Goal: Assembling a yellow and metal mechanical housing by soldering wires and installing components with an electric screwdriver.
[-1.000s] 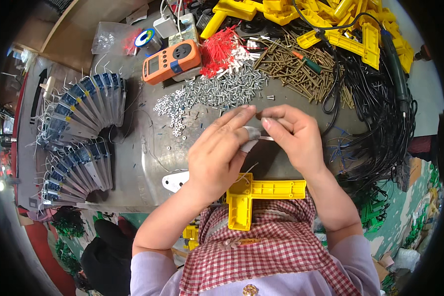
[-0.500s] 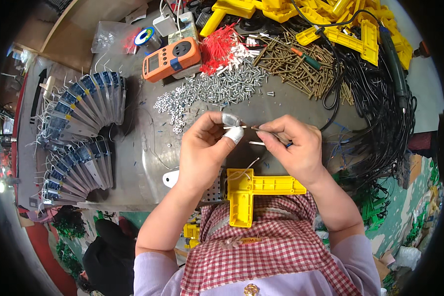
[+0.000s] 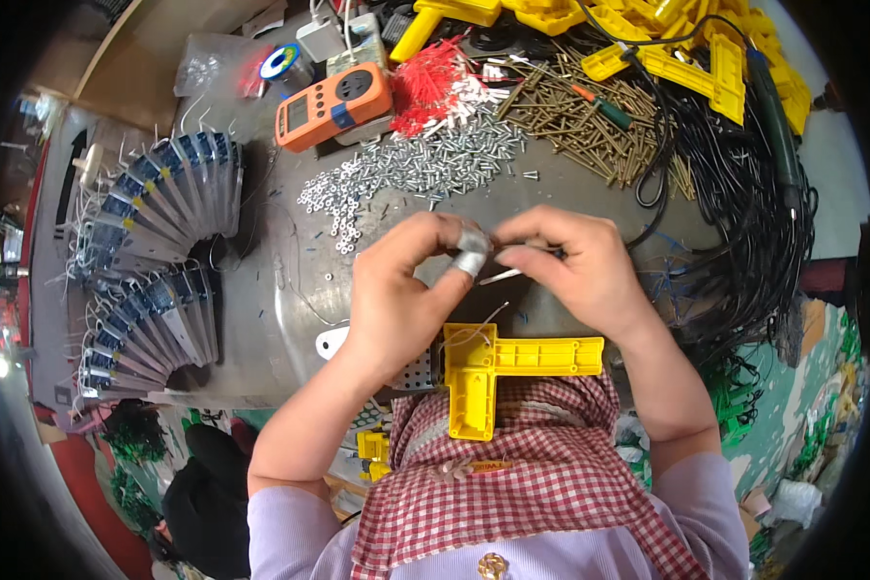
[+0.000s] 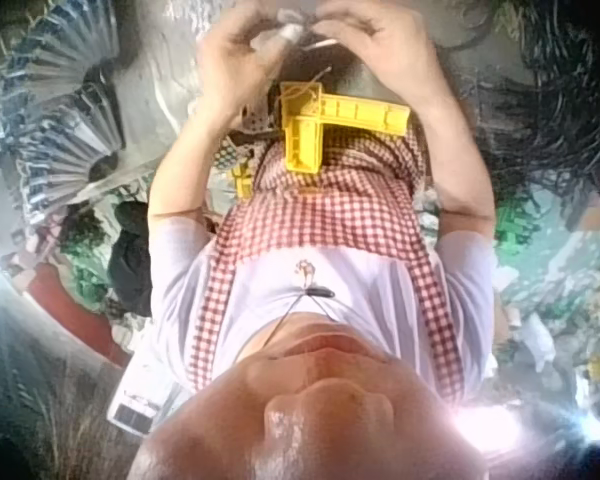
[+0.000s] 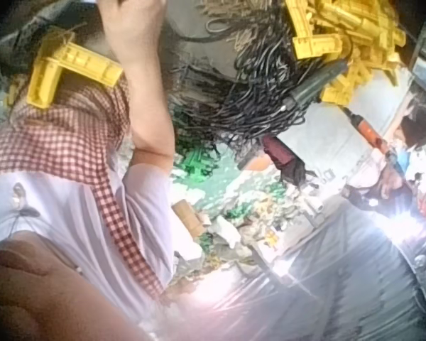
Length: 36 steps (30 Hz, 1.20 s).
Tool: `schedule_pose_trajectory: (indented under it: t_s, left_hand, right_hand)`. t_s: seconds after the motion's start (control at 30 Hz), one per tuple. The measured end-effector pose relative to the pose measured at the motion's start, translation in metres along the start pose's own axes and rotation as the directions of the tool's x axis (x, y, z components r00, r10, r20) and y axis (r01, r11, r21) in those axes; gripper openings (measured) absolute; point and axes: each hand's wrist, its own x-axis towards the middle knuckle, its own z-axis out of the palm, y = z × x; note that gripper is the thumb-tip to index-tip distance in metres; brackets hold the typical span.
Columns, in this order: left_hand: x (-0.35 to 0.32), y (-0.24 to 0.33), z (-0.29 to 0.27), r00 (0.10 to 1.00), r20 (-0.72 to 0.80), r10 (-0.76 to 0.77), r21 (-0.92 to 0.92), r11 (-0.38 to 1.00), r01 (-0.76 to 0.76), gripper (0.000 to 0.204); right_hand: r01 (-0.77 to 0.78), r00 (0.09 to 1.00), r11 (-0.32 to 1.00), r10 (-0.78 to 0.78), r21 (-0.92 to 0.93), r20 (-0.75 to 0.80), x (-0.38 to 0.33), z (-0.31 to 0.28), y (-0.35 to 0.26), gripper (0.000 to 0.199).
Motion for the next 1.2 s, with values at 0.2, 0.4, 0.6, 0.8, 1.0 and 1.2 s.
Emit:
schedule_pose_trajectory:
  t_s: [0.2,0.4,0.6,0.8,1.0,1.2]
  left_hand:
    - [0.005,0.012,0.006,0.947,0.165,-0.275,-0.103,0.950,0.294,0.022]
    - [0.000,0.005,-0.001,0.998,0.061,0.001,0.200,0.980,-0.013,0.021]
    - [0.006,0.010,0.002,0.963,0.226,0.148,0.365,0.904,-0.225,0.024]
    - [0.003,0.010,-0.006,0.962,0.238,0.131,0.600,0.759,-0.252,0.021]
    - [0.006,0.010,-0.039,0.934,0.352,-0.061,0.477,0.870,-0.124,0.013]
    - [0.049,-0.015,-0.046,0.950,0.219,0.221,0.881,0.375,-0.290,0.024]
  right_hand:
    - [-0.115,0.983,0.990,0.103,0.075,0.151,-0.001,-0.013,-0.003,0.035]
    - [-0.078,0.970,0.996,0.064,0.053,0.235,0.002,-0.014,0.010,0.024]
    - [-0.206,0.846,0.976,0.216,-0.076,0.487,0.014,-0.028,-0.001,0.033]
    - [0.131,0.971,0.980,-0.097,-0.148,0.218,0.004,0.002,-0.001,0.038]
    - [0.194,0.894,0.964,-0.098,-0.179,0.437,0.016,-0.006,0.013,0.013]
    - [-0.196,0.943,0.975,0.157,0.108,0.294,0.022,-0.002,0.042,0.018]
